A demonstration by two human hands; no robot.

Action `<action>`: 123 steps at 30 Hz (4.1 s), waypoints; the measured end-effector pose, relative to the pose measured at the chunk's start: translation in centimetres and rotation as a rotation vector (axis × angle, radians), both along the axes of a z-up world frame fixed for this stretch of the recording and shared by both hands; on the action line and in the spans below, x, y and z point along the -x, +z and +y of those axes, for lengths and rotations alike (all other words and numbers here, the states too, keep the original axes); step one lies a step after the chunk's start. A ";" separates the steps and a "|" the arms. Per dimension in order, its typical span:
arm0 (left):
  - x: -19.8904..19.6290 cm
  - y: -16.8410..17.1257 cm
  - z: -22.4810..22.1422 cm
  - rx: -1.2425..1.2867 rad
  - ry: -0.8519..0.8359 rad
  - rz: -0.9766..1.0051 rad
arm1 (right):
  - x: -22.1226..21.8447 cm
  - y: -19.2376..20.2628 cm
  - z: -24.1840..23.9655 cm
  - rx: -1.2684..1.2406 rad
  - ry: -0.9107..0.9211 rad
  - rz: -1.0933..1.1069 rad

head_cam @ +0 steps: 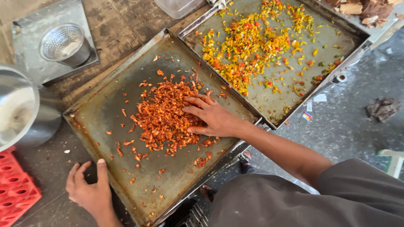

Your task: The person cuts a sheet of dough into squares, then uses their hands to spread and mix chopped meat on large metal trays.

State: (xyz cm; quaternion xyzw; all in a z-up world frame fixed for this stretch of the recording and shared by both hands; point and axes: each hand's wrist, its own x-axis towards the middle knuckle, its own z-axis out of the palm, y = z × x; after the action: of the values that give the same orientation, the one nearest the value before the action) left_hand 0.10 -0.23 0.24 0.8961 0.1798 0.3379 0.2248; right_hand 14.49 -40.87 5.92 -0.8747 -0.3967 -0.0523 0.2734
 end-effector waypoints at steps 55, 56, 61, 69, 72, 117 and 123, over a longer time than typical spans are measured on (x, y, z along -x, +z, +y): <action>-0.1 0.8 -0.7 -0.026 0.007 -0.017 | 0.2 -0.3 -0.1 -0.015 0.001 0.042; -0.1 0.8 -0.8 -0.035 0.007 -0.016 | 0.2 -0.3 -0.1 -0.014 -0.001 0.054; -0.1 1.0 -1.1 -0.050 0.016 -0.018 | 0.3 0.3 0.1 0.002 -0.006 0.053; 0.0 1.4 -1.3 -0.041 0.034 0.018 | 0.6 0.7 0.3 0.053 -0.028 0.080; -0.1 1.4 -1.3 -0.046 0.031 0.009 | 0.6 0.6 0.4 0.054 -0.041 0.114; -0.2 2.1 -1.6 -0.016 0.072 -0.006 | -0.5 -0.2 11.3 0.158 0.206 -0.226; -0.3 1.3 -1.4 -0.022 0.083 -0.003 | -3.8 -0.1 9.2 -0.070 0.127 0.035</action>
State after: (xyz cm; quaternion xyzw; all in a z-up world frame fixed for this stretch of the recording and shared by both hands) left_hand 0.44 -1.61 1.52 0.8898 0.2125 0.3503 0.2009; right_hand 18.31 -31.64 5.79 -0.8385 -0.4443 -0.0333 0.3137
